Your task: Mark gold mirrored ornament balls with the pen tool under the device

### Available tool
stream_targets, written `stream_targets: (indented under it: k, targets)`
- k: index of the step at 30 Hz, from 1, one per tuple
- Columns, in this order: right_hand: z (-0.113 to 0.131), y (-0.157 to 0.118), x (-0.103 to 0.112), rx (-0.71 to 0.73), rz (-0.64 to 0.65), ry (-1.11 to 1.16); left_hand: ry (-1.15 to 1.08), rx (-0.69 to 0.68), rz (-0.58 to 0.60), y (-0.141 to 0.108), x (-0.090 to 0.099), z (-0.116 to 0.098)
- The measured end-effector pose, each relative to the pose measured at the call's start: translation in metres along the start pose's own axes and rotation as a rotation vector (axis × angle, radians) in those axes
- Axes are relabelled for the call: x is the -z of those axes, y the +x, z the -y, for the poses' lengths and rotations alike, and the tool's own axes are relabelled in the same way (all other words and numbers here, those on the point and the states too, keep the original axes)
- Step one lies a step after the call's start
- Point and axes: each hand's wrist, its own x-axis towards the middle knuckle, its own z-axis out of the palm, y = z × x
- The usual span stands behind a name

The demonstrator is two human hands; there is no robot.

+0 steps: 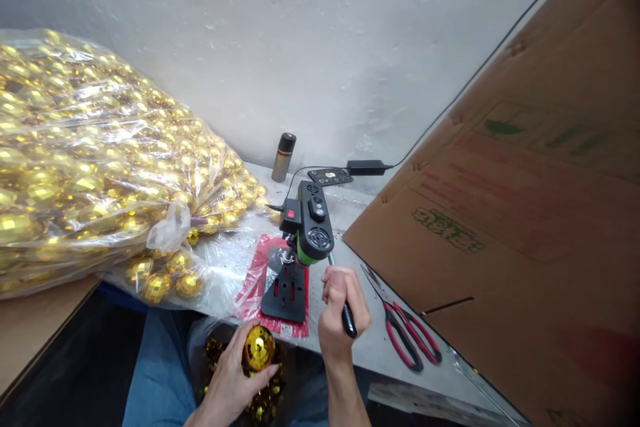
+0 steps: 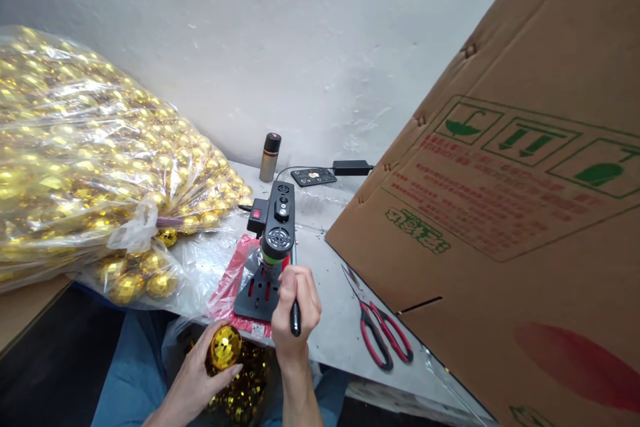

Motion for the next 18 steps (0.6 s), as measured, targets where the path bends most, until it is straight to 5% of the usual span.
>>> stream_targets:
  k: [10, 15, 18]
  targets:
    - [0.0, 0.0, 0.001, 0.03, 0.023, 0.039, 0.098, -0.023, 0.05, -0.008, 0.0, 0.019]
    - [-0.001, -0.003, 0.003, 0.027, 0.03, 0.054, 0.23, -0.244, 0.019, -0.009, 0.009, 0.037]
    - [-0.006, -0.004, 0.003, 0.047, 0.042, 0.043, 0.338, -0.357, -0.073, 0.013, 0.015, 0.037]
